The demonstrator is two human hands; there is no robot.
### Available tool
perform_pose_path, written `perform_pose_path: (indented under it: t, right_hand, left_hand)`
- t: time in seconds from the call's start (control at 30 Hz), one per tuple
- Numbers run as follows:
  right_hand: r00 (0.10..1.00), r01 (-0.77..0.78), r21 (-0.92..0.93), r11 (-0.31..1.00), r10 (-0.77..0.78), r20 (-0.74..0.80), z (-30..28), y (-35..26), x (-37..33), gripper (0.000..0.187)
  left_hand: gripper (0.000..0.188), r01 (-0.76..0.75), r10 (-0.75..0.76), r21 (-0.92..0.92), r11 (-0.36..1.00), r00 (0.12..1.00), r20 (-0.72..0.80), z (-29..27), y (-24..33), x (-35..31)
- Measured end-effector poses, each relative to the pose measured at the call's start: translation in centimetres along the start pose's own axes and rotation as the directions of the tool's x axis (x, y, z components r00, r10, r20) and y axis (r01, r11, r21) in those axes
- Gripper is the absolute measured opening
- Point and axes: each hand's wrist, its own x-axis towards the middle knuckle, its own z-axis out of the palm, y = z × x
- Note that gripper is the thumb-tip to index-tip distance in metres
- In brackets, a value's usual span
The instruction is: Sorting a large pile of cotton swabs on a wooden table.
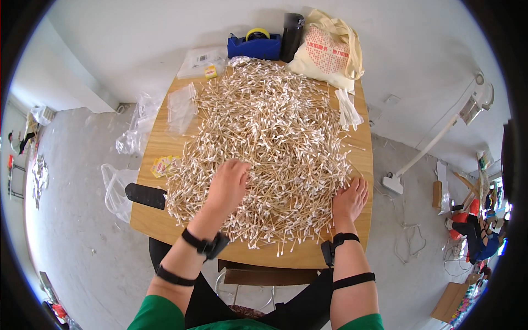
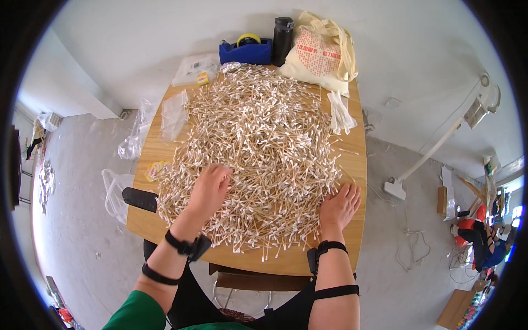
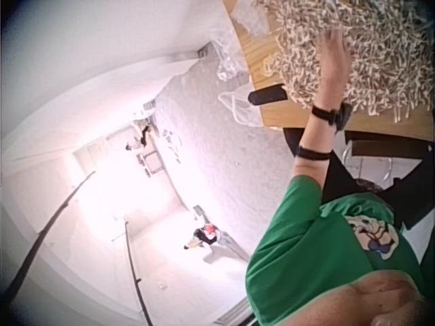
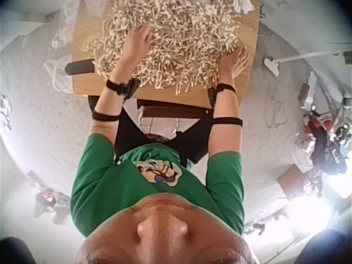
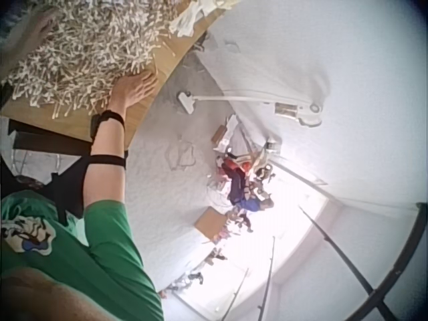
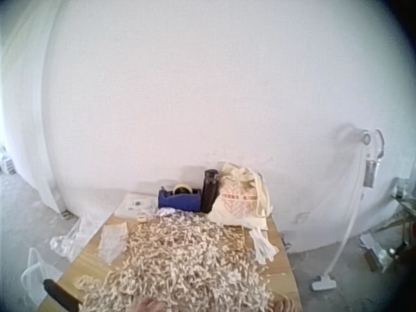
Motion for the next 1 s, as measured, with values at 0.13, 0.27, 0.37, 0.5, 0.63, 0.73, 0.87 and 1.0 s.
perform_pose_path:
  t: [0.13,0.27,0.37,0.5,0.63,0.73,0.87,1.0]
  right_hand:
    - [1.0,-0.008,-0.003,1.0,0.008,-0.001,0.0,-0.1,0.0,0.056]
    - [1.0,-0.001,0.0,1.0,0.001,0.004,-0.2,0.0,0.0,0.056]
    - [1.0,-0.012,-0.014,1.0,0.012,0.0,-0.1,0.0,-0.1,0.057]
    - [1.0,-0.026,0.014,1.0,0.025,0.009,-0.1,0.1,-0.2,0.057]
    - [1.0,-0.003,0.005,1.0,0.003,-0.001,-0.1,-0.1,0.0,0.057]
    - [1.0,-0.004,0.002,1.0,0.004,-0.011,0.2,0.1,0.0,0.056]
    - [1.0,0.003,-0.006,1.0,-0.003,-0.015,0.3,0.3,0.0,0.056]
    - [1.0,0.002,-0.005,1.0,-0.003,-0.007,0.1,0.2,0.0,0.055]
  left_hand:
    - [0.037,-0.097,0.093,0.117,0.988,0.995,0.037,1.0,-0.6,3.4]
    - [0.042,-0.029,-0.001,0.265,0.964,0.994,0.113,2.9,0.4,5.0]
    - [0.031,0.053,-0.074,0.189,0.981,0.992,0.106,3.6,0.1,6.4]
    - [0.019,0.144,-0.153,-0.151,0.978,0.987,-0.05,1.7,1.1,7.2]
    - [0.014,0.246,-0.282,-0.511,0.824,0.959,0.006,-1.6,1.7,7.4]
    - [0.021,0.294,-0.307,-0.663,0.689,0.946,0.101,-3.9,2.5,6.9]
    - [0.027,0.332,-0.332,-0.776,0.536,0.928,0.169,-5.2,1.6,5.2]
    - [0.023,0.398,-0.437,-0.802,0.446,0.879,0.193,-5.4,0.6,3.5]
